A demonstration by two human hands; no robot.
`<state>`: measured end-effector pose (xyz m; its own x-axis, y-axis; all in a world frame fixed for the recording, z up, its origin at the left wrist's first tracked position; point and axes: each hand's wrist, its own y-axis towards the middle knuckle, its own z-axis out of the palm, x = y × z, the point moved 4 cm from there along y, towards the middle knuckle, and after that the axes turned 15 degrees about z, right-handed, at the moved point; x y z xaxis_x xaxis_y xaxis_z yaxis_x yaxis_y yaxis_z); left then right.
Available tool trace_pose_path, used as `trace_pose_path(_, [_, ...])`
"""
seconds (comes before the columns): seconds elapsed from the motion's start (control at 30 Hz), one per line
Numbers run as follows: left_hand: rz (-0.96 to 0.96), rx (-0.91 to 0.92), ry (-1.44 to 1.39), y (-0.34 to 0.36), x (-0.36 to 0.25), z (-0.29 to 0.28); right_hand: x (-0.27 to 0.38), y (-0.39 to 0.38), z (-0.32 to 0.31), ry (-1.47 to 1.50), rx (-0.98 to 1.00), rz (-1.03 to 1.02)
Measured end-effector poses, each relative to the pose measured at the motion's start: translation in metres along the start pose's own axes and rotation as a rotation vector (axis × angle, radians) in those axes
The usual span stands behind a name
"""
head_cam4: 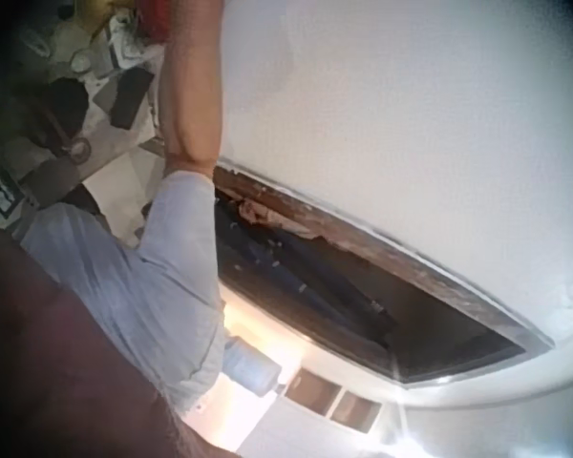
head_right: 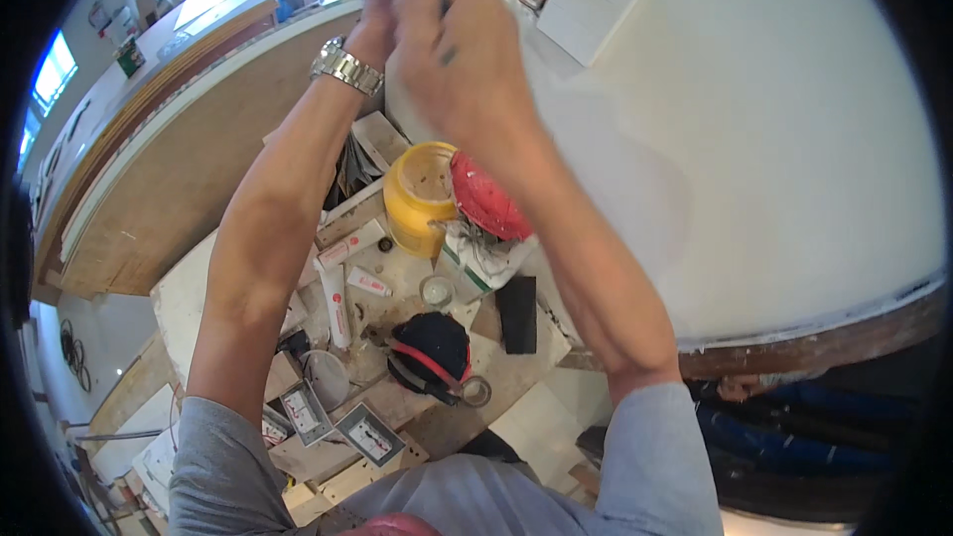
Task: The person works on electrical wiring protruding from a wall, using pliers, a screwdriver, and a utility knife to cut, strip, and twist the wires.
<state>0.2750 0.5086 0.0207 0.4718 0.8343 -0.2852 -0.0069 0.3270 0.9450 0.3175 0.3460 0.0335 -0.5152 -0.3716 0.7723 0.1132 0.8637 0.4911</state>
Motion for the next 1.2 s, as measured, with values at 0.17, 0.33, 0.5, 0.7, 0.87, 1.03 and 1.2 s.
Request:
trace_pose_path(0.17, [-0.009, -0.183, 0.144, -0.005, -0.008, 0.004, 0.015, -0.007, 0.002, -0.042, -0.048, -0.440])
trace_pose_path(0.33, [-0.101, -0.096, 0.161, 0.005, -0.017, 0.001, 0.000, 0.004, -0.002, -0.044, -0.104, -0.351])
trace_pose_path(0.5, [0.133, 0.011, -0.031, -0.004, -0.020, 0.003, -0.007, 0.002, 0.004, -0.193, -0.091, -0.514])
trace_pose_path(0.7, [0.099, -0.129, 0.368, 0.000, -0.009, 0.002, -0.013, -0.046, -0.016, 0.003, -0.006, -0.067])
trace_pose_path(0.87, [0.149, 0.019, 0.401, 0.011, -0.020, 0.002, -0.064, -0.151, -0.076, 0.123, -0.191, 0.235])
trace_pose_path(1.03, [0.122, 0.013, 0.371, 0.019, -0.031, 0.000, -0.079, -0.203, -0.154, -0.051, -0.425, 0.244])
trace_pose_path(1.2, [0.079, 0.054, 0.410, 0.041, -0.043, 0.010, -0.092, -0.239, -0.207, -0.265, -0.560, 0.136])
